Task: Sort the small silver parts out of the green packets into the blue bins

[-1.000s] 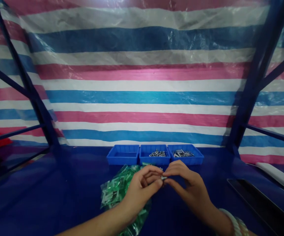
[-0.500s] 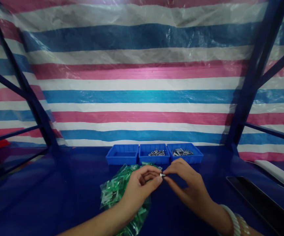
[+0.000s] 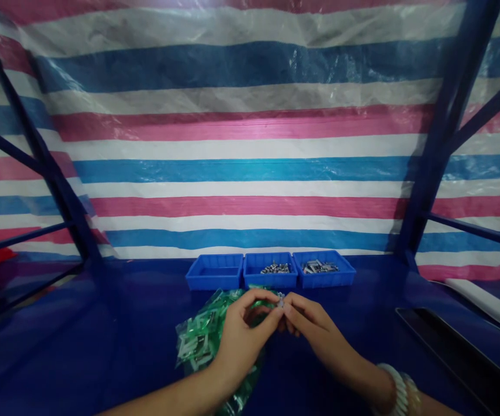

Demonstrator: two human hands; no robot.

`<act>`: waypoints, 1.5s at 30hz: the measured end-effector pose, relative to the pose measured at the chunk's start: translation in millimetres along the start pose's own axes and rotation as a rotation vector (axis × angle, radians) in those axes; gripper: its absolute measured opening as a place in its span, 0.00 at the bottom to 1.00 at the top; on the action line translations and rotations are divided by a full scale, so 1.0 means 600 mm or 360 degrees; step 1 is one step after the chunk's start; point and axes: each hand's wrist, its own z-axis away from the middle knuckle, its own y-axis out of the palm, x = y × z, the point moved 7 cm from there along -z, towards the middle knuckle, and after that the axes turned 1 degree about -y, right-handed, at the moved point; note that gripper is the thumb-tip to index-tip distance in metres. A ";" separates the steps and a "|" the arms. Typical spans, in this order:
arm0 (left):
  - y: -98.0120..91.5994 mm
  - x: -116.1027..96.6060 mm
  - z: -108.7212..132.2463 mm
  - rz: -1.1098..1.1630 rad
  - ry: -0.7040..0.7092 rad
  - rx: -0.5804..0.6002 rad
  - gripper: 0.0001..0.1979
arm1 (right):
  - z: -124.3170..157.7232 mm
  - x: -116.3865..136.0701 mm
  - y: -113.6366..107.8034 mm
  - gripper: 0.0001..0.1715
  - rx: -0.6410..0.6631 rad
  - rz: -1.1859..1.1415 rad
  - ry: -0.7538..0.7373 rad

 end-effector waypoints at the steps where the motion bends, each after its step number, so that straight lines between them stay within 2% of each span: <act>1: -0.004 -0.006 -0.011 -0.0066 0.0080 -0.0050 0.05 | -0.004 -0.005 -0.008 0.20 -0.0015 0.0030 0.0008; 4: -0.016 -0.020 -0.062 -0.0310 0.0295 -0.0169 0.06 | -0.017 -0.023 -0.042 0.17 -0.0138 0.0243 -0.0006; 6: -0.018 -0.015 -0.105 -0.0414 0.0337 -0.0174 0.06 | -0.024 -0.035 -0.057 0.14 -0.0157 0.0505 -0.0025; 9: -0.018 0.004 -0.153 -0.0533 0.0322 -0.0160 0.10 | -0.027 -0.049 -0.053 0.07 -0.0045 0.0889 -0.0098; 11: -0.016 0.017 -0.164 -0.0609 0.0290 -0.0135 0.16 | -0.026 -0.053 -0.042 0.07 0.0035 0.0999 -0.0168; 14: -0.015 0.023 -0.145 -0.0668 0.0241 -0.0085 0.18 | -0.025 -0.056 -0.025 0.07 0.0102 0.1067 -0.0238; 21: -0.024 0.008 -0.047 -0.0585 0.0150 0.0095 0.11 | -0.028 -0.053 -0.020 0.09 0.0036 0.1046 -0.0236; 23: -0.025 0.007 -0.027 -0.0537 0.0157 0.0109 0.11 | -0.025 -0.042 -0.025 0.06 -0.0015 0.0973 -0.0207; 26: -0.015 0.005 -0.006 -0.0466 0.0208 0.0189 0.13 | -0.015 -0.020 -0.034 0.03 -0.0133 0.0664 -0.0126; 29: 0.001 0.000 0.007 -0.0385 0.0276 0.0298 0.12 | -0.004 0.000 -0.029 0.05 -0.0190 0.0353 -0.0110; 34: 0.001 -0.010 0.015 -0.0276 0.0243 0.0238 0.03 | 0.006 0.015 -0.015 0.05 -0.0174 0.0153 -0.0154; 41: -0.005 -0.013 0.013 -0.0194 0.0021 0.0164 0.03 | 0.011 0.041 -0.021 0.02 -0.0117 0.0321 -0.0397; 45: -0.001 -0.013 0.016 -0.0146 0.0067 0.0190 0.06 | 0.011 0.033 -0.019 0.10 -0.0116 0.0239 -0.0209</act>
